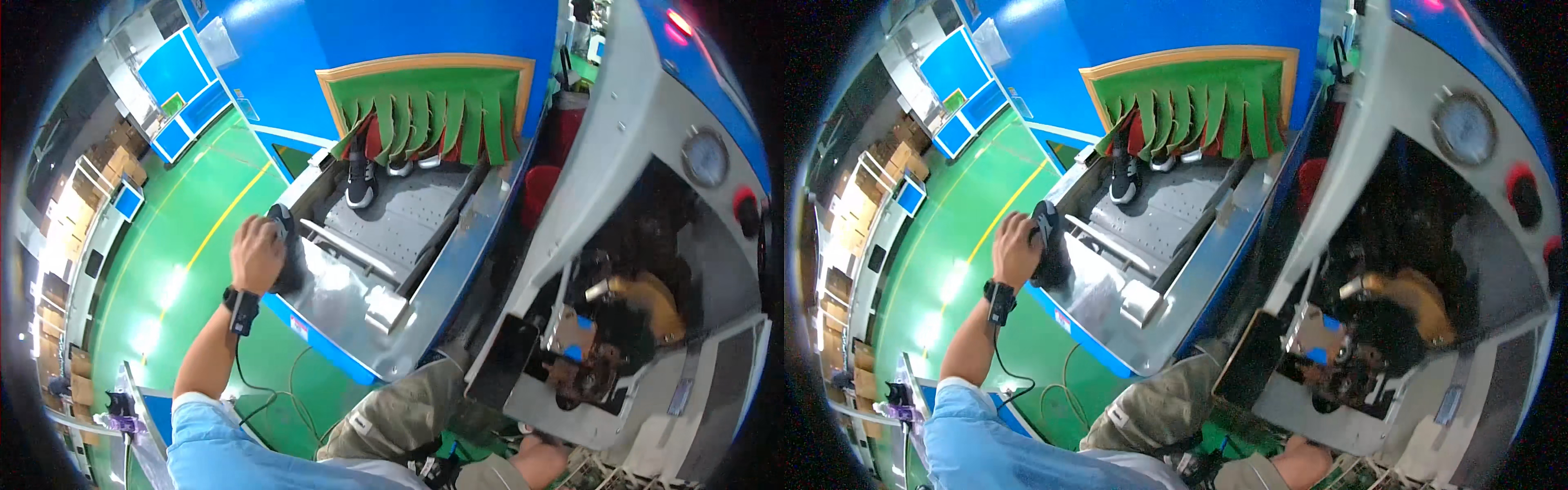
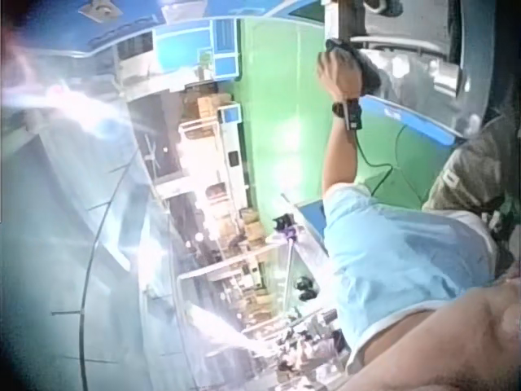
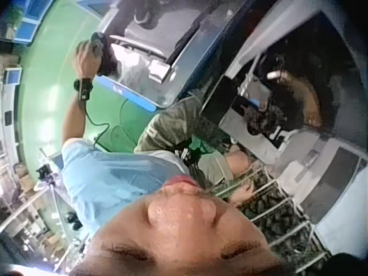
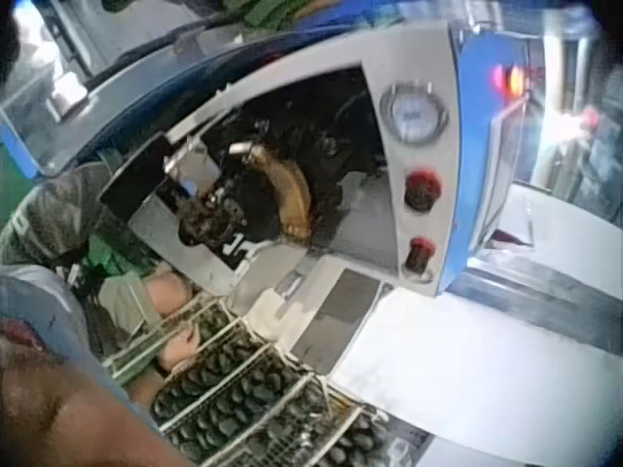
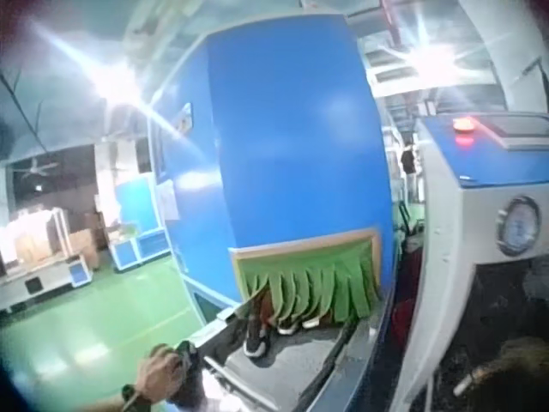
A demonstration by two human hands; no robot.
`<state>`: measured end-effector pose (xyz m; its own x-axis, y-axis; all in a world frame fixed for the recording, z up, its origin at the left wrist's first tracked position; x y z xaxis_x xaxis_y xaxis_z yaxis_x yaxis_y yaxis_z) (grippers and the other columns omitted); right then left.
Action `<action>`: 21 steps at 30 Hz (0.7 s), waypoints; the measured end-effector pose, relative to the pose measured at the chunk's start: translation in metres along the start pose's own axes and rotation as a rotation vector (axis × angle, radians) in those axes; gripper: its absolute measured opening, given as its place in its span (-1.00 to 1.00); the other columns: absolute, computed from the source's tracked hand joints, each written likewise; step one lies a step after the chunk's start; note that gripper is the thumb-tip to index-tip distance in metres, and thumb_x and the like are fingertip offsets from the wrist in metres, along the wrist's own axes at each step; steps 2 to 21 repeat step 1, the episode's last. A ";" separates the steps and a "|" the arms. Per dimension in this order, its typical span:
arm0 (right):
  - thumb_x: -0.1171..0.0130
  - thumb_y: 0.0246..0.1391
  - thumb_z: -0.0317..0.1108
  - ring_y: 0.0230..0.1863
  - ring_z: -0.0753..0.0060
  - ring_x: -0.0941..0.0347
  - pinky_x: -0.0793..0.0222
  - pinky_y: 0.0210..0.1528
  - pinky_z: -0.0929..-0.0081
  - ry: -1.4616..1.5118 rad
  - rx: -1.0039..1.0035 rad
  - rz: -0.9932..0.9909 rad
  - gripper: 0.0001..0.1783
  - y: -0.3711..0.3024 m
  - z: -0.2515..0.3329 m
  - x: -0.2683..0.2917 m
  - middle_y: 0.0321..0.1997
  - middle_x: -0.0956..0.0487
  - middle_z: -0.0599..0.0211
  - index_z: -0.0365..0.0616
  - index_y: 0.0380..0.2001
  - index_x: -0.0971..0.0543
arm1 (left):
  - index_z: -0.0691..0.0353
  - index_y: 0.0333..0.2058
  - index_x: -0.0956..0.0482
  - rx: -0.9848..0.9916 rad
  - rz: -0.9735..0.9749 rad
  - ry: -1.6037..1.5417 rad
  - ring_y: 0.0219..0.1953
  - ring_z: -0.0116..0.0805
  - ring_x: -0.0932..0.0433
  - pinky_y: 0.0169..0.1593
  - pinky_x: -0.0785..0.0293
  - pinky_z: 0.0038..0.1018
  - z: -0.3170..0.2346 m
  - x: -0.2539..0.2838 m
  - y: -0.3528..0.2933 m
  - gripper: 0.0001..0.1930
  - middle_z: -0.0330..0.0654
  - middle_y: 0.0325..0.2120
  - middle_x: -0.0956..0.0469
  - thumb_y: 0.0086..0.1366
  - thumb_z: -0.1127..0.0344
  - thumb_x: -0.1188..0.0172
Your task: Lasting shoes using a manufacturing machine in a factory.
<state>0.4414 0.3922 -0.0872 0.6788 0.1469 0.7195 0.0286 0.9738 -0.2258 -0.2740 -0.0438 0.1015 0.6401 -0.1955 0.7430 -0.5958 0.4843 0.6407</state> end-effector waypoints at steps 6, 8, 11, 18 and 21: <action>0.08 0.51 -0.23 0.11 0.01 -0.57 -0.54 0.06 0.07 0.012 -0.065 0.009 -0.53 -0.009 0.025 0.002 0.20 -0.60 -0.03 -0.25 0.33 -0.43 | 0.21 -0.12 -0.59 0.027 0.026 -0.015 0.14 0.07 -0.51 0.19 -0.46 -0.16 0.000 -0.008 0.009 -0.71 -0.06 -0.06 -0.61 0.16 0.33 -0.31; 0.08 0.51 -0.23 0.11 0.01 -0.57 -0.54 0.06 0.07 0.012 -0.065 0.009 -0.53 -0.009 0.025 0.002 0.20 -0.60 -0.03 -0.25 0.33 -0.43 | 0.21 -0.12 -0.59 0.027 0.026 -0.015 0.14 0.07 -0.51 0.19 -0.46 -0.16 0.000 -0.008 0.009 -0.71 -0.06 -0.06 -0.61 0.16 0.33 -0.31; 0.08 0.51 -0.23 0.11 0.01 -0.57 -0.54 0.06 0.07 0.012 -0.065 0.009 -0.53 -0.009 0.025 0.002 0.20 -0.60 -0.03 -0.25 0.33 -0.43 | 0.21 -0.12 -0.59 0.027 0.026 -0.015 0.14 0.07 -0.51 0.19 -0.46 -0.16 0.000 -0.008 0.009 -0.71 -0.06 -0.06 -0.61 0.16 0.33 -0.31; 0.08 0.51 -0.23 0.11 0.01 -0.57 -0.54 0.06 0.07 0.012 -0.065 0.009 -0.53 -0.009 0.025 0.002 0.20 -0.60 -0.03 -0.25 0.33 -0.43 | 0.21 -0.12 -0.59 0.027 0.026 -0.015 0.14 0.07 -0.51 0.19 -0.46 -0.16 0.000 -0.008 0.009 -0.71 -0.06 -0.06 -0.61 0.16 0.33 -0.31; 0.08 0.51 -0.23 0.11 0.01 -0.57 -0.54 0.06 0.07 0.012 -0.065 0.009 -0.53 -0.009 0.025 0.002 0.20 -0.60 -0.03 -0.25 0.33 -0.43 | 0.21 -0.12 -0.59 0.027 0.026 -0.015 0.14 0.07 -0.51 0.19 -0.46 -0.16 0.000 -0.008 0.009 -0.71 -0.06 -0.06 -0.61 0.16 0.33 -0.31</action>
Point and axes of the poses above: each hand's wrist, its own y-axis towards the middle knuckle, its own x-axis out of the back of the hand, z = x × y, the point moved 7 cm from there along y, towards the middle knuckle
